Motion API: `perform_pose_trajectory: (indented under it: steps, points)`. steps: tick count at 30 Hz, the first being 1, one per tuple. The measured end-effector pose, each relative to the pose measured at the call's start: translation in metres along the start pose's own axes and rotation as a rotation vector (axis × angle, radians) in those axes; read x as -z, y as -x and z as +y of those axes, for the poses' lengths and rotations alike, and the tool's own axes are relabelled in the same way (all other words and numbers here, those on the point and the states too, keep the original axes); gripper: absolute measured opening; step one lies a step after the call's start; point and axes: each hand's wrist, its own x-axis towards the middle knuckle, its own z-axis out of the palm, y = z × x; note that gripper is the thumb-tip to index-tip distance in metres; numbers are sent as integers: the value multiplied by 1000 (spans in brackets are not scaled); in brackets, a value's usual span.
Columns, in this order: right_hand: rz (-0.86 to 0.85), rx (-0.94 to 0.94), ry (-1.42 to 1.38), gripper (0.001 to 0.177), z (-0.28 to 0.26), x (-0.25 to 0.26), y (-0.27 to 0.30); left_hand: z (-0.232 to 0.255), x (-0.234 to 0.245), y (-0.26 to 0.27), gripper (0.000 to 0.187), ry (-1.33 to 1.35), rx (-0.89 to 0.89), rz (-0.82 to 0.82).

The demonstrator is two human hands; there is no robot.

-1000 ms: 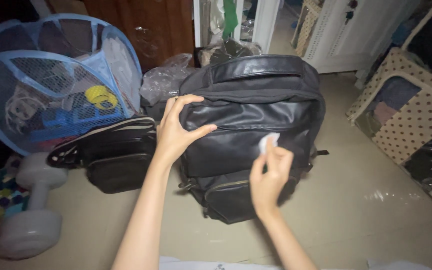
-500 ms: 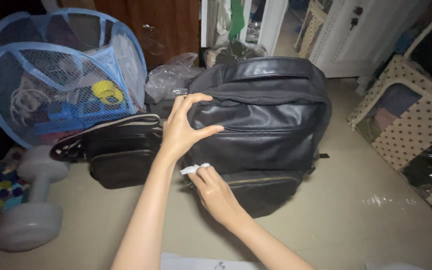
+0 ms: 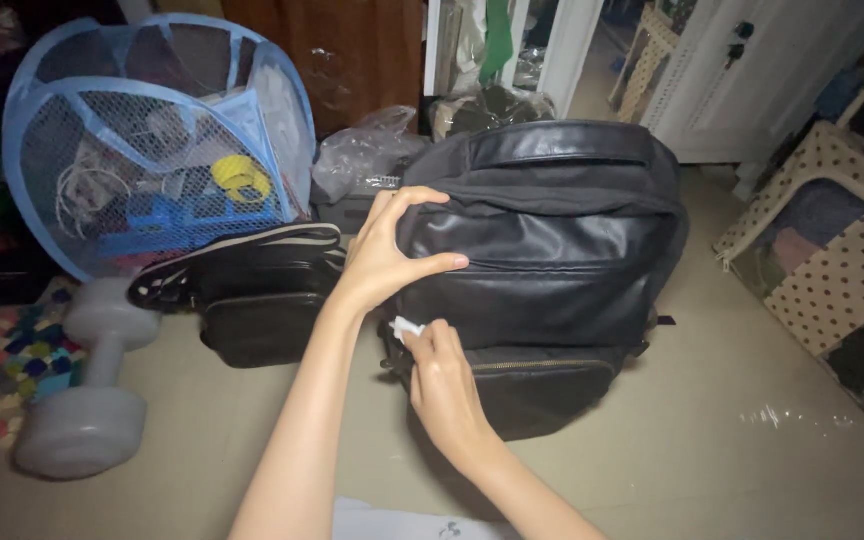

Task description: The person wipes the exterior surfaces, straps, and pockets of a backpack and two smaller bags by hand using a cloth.

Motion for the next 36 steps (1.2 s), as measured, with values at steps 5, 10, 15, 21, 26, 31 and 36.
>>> perform_pose_trajectory:
  steps: [5, 10, 15, 21, 26, 31, 36]
  points:
    - [79, -22, 88, 42, -15, 26, -25, 1, 2, 3, 71, 23, 26, -19]
    - [-103, -1, 184, 35, -2, 18, -7, -1, 3, 1, 74, 23, 10, -25]
    - [-42, 29, 119, 39, -2, 29, -23, -11, 4, -4, 66, 43, -56, -33]
    - [-60, 97, 204, 38, 12, 16, -15, -15, 3, -13, 49, 87, -107, -40]
    - [-97, 103, 191, 36, 2, 29, -15, -17, 3, -10, 46, 51, -82, -12]
    - [50, 110, 246, 45, 25, 25, -23, -15, 1, -16, 41, -44, -92, 32]
    - [-46, 118, 91, 41, 15, 23, -7, -15, 2, -20, 31, -42, -132, 47]
